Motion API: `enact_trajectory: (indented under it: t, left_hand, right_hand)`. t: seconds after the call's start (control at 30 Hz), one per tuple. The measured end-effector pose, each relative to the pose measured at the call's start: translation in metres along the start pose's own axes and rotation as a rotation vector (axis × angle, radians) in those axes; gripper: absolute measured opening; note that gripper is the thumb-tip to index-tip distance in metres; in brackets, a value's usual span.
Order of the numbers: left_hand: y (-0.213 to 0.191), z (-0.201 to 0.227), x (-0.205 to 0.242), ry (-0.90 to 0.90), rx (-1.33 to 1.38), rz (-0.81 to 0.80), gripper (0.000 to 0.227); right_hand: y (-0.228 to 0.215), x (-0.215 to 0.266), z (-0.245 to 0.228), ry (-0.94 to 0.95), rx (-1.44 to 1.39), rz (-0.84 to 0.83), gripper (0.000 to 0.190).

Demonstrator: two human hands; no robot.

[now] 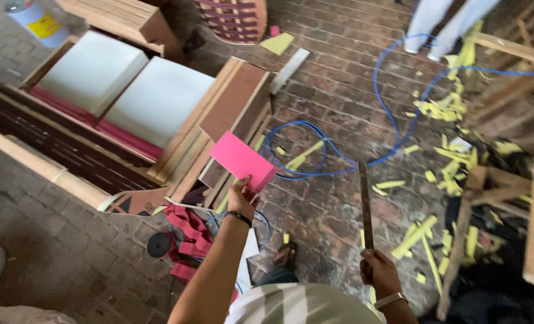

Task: The person measures and cuts a pink foam strip, then uses a pneumatic spray gun to apply a coating to a yellow foam piece on a red woven mat and to a white board with a pink edge. The person handles the foam pieces and spray gun throughout the task.

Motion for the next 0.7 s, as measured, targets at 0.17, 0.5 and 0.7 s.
enact_trajectory:
  t: [0.17,0.5,0.7]
  left_hand:
    - [-0.007,0.083,-0.041,0.164,0.267,-0.224,0.026]
    - [0.011,0.105,-0.099,0.149,-0.186,-0.097,0.044]
    - [0.083,-0.012,-0.061,0.044,-0.476,-0.406,0.036]
  right_hand:
    - [0.076,-0.003,-0.034,0.019,0.083,-0.073,0.019]
    - [0.117,0.006,-0.057,-0.008,-0.002,-0.112,0.019]
    - [0.06,0.015,-0.057,-0.015,-0.154,0.12,0.017]
Point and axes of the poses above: each hand's wrist, its own x-axis away from the middle knuckle, its own y-axis out of the palm, z = x × y, the point moved 3 cm from there along -x, towards the middle knuckle, and after that the axes turned 12 degrees about z, right-handed, at the moved point
